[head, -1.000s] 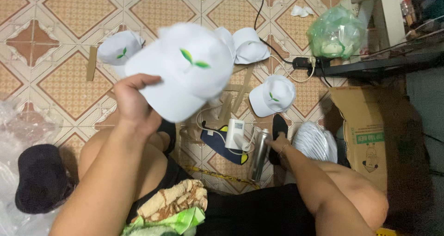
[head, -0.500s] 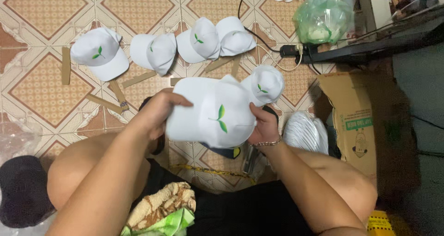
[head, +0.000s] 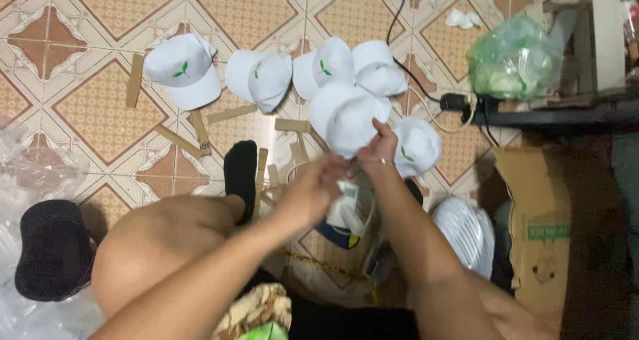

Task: The person sits on the floor and finishes white baseball caps by using a hair dryer to heat the logo, inserting a cardboard insert, and wiping the interior with a cloth. The person also sprays the logo with a can and repeats the process on multiple caps.

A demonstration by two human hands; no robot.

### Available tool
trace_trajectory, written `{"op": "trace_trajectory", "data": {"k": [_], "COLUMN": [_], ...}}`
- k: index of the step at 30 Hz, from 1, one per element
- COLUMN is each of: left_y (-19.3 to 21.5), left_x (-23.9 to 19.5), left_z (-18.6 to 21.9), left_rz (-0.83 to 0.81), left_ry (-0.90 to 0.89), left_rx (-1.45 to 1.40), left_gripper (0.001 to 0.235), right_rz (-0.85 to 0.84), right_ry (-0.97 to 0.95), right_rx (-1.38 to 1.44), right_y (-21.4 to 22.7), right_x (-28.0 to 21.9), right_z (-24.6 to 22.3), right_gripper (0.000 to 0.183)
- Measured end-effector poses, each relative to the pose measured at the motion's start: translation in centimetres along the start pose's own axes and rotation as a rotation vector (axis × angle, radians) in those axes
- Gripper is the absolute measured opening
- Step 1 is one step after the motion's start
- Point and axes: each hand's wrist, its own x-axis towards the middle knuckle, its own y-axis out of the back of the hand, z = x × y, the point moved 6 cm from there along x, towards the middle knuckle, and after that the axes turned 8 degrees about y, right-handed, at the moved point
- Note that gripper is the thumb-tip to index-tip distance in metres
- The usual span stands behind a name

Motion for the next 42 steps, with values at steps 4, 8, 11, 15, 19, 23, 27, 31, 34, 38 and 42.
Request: {"op": "trace_trajectory", "data": {"k": [4, 8, 11, 15, 19, 23, 27, 31, 34, 38, 42], "left_y": [-1.2, 1.0, 2.6, 3.7, 3.4, 2.8, 1.9, -0.4, -1.9, -3.7, -4.4], "left_x": [-2.0, -2.3, -1.8, -0.6, 0.3, -0.2, -0.8, -0.9, -0.6, 0.1, 1.9], "left_z": [0.4, 1.1, 1.3, 0.9, -0.2, 0.3, 0.8, 1.4, 1.6, 1.6, 2.2], "left_rz": [-0.145, -0.066, 0.048, 0.041, 0.054, 0.027, 0.066, 0.030, -0.002, -0.002, 0.012], "left_ry": [-0.053, -0.077, -0.089, -0.112, 0.062, 0.075, 0.075, 0.018, -0.001, -0.032, -0.173], "left_rx": [0.049, 0.032, -0.037, -0.118, -0.075, -0.024, 0.058, 0.143, 0.233, 0.342, 0.382], "left_gripper": [0.052, 0.049, 0.048, 0.052, 0.057, 0.055, 0.051, 0.051, 0.046, 0.046, 0.046], "right_rz": [-0.080, -0.150, -0.149, -0.058, -0.063, -0.182, 0.071, 0.552, 0.533, 0.400, 0.409], "right_ry": [0.076, 0.163, 0.139, -0.014, -0.256, -0.109, 0.845, 0.846, 0.517, 0.578, 0.720], "right_rx": [0.158, 0.374, 0.488, 0.363, -0.226, -0.416, -1.244, -1.798, -1.904, -1.925, -1.709], "right_y": [-6.7, -12.8, -15.6, -15.2, -9.2, -3.8, 3.8, 9.8, 14.6, 18.6, 19.6], "right_x": [8.5, 15.8, 20.0, 22.3, 19.5, 16.3, 8.9, 2.7, 0.9, 0.3, 1.0], "right_z": [2.2, 3.5, 5.9, 11.1, 15.5, 13.5, -0.6, -10.6, -12.6, -11.8, -11.6], "right_gripper": [0.059, 0.053, 0.047, 0.042, 0.040, 0.038, 0.023, 0.059, 0.087, 0.075, 0.070]}}
